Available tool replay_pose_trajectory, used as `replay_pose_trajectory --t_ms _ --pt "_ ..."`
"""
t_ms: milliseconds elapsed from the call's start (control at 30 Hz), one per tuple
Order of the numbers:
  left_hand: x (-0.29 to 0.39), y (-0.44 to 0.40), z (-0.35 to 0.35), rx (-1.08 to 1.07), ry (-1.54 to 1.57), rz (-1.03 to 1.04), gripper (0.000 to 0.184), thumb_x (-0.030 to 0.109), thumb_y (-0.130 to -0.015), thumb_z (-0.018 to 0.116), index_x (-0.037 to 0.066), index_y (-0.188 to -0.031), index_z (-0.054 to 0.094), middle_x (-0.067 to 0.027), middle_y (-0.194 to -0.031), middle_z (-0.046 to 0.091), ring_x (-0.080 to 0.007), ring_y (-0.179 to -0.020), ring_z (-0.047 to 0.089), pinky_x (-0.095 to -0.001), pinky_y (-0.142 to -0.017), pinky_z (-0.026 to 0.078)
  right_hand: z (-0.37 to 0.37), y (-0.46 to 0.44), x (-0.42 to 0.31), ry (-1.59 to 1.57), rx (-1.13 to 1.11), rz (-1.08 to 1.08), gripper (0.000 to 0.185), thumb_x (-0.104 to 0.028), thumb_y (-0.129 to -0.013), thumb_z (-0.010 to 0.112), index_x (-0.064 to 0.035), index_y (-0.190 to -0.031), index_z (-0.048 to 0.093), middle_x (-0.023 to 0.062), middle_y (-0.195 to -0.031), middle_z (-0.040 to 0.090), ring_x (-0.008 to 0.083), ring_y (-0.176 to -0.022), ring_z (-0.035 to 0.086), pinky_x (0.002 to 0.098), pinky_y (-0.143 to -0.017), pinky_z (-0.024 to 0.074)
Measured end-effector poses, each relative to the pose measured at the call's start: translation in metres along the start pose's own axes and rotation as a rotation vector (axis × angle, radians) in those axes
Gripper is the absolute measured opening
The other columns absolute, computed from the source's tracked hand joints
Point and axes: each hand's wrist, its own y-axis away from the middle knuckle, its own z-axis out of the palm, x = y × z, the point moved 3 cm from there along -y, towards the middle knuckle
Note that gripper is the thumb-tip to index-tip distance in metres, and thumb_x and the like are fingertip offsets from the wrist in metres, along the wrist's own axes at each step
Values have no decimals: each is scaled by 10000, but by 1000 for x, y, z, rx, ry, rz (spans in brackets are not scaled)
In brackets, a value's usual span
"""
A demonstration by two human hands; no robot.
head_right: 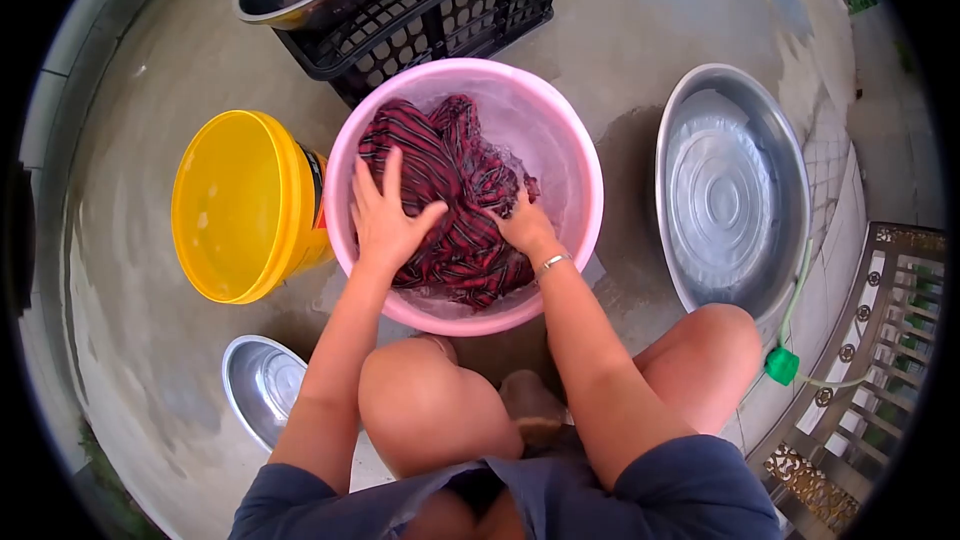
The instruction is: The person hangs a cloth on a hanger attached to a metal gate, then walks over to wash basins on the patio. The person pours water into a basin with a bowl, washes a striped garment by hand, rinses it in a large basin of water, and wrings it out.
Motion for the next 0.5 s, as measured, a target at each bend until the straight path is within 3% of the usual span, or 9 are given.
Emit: replay_pose_trajectory --t_ms 33,67,167,233,267,333,367,433,500 --pt "-7 7 15 -118 69 -32 874 419 -627 682 298 -1329 177 -235 -1368 43 -438 -1167 263 -583 -889 270 17 -6 14 -133 -84 19 647 -426 -730 581 -41 -1211 384 250 -989 544 347 -993 504 384 -871 374" --pt "-6 10 21 -232 22 -93 873 367 -635 684 286 -1333 166 -247 -1362 36 -440 -1115 336 -554 -865 326 17 -10 15 -134 -87 30 647 -426 -730 581 -41 -1211 384 250 -989 544 347 -993 504 384 -871 374" --pt "-8 -1 39 -300 109 -192 862 348 -658 658 214 -1338 145 -296 -1334 87 -470 -1081 378 -469 -882 359 11 -15 -5 67 -193 81 538 -374 -769 536 9 -1137 451 253 -974 547 354 -971 508 383 -841 392" --pt "-22 -12 63 -318 260 -429 821 271 -674 633 188 -1334 152 -305 -1309 155 -457 -922 491 -433 -817 416 -4 -3 -40 -594 150 141 396 -311 -762 578 20 -974 534 203 -908 586 280 -844 563 348 -751 431" --pt "-33 -14 76 -209 257 -432 721 266 -693 614 91 -1288 247 -299 -1181 387 -438 -893 517 -426 -810 415 -10 3 -55 -926 324 170 335 -279 -759 600 26 -893 575 178 -875 605 243 -781 591 330 -706 450" --pt "-61 -18 101 -224 426 -503 596 245 -708 599 35 -1209 356 -269 -1019 527 -385 -922 532 -421 -804 412 -15 8 -88 -1074 286 63 320 -255 -738 636 17 -894 574 152 -838 614 190 -742 585 300 -683 450" --pt "-92 -22 144 -216 606 -485 505 232 -710 596 15 -1135 429 -252 -964 556 -365 -916 544 -412 -797 418 -25 15 -108 -1000 240 -29 348 -262 -736 636 24 -918 561 149 -834 616 193 -742 586 300 -686 451" --pt "-84 -18 131 -178 924 -429 294 180 -714 575 1 -948 587 -214 -890 599 -348 -874 573 -387 -761 444 -40 27 -147 -890 148 -201 368 -260 -734 632 20 -954 540 144 -824 619 205 -743 594 308 -685 457" --pt "-81 -22 124 -189 1037 -390 283 169 -720 558 -1 -945 588 -216 -889 598 -352 -870 572 -389 -759 447 -53 36 -179 -848 57 -372 332 -213 -746 619 9 -975 528 111 -819 610 170 -744 573 293 -693 451"
